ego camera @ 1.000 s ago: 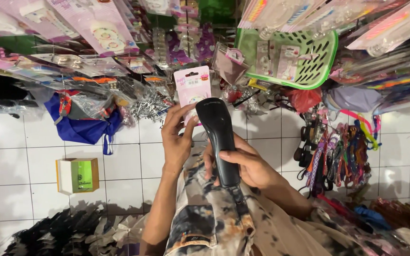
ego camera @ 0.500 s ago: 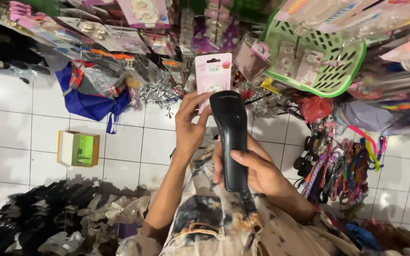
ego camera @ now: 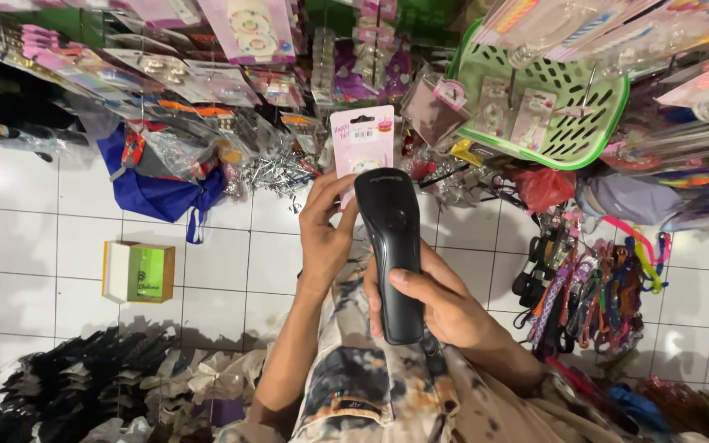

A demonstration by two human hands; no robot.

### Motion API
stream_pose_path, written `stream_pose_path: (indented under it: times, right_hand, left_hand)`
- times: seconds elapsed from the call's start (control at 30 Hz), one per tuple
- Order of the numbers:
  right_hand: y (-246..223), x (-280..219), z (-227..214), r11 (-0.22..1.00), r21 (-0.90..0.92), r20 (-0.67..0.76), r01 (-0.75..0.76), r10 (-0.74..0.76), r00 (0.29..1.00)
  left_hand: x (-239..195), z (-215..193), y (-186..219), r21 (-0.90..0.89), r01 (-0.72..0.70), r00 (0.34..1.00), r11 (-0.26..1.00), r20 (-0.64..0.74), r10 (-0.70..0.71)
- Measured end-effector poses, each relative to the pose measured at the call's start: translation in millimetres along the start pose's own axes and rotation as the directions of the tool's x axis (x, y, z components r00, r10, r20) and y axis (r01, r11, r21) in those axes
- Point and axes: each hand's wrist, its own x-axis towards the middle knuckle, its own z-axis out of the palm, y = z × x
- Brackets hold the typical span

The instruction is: The person repeatedly picks small packaged items from a wall display, scans their barcodes with a handheld scanner, and returns them to the rack. The same type of item is handled multiple times in a repetitive cycle.

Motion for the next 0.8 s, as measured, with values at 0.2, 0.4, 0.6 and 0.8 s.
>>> stream_pose_path:
  times: [0.2, 0.4, 0.6, 0.8]
  right_hand:
    - [0.1, 2.1, 7.6, 1.000, -0.013, -0.022, -0.011, 0.011, 1.000]
    - [-2.2, 2.7, 14.4, 1.000, -0.013, -0.031, -0.006, 0.005, 1.000]
    - [-0.8, 2.8, 18.0, 0.999, -0.041, -0.016, -0.024, 0.023, 1.000]
    - [-1.8, 3.7, 25.7, 0.996, -0.083, -0.001, -0.023, 0.023, 1.000]
  left_hand:
    - [2.9, -5.7, 0.4, 0.061, -0.018, 1.000, 0.998, 0.001, 0.018]
    - [7.0, -10.7, 1.0, 0.017, 0.023, 1.000, 1.000, 0.003, -0.023]
    - [10.9, -14.2, 4.6, 0.001, 0.015, 1.000, 1.000, 0.023, -0.015]
    - [12.3, -18.0, -0.1, 0.019, -0.021, 0.999, 1.000, 0.027, 0.020]
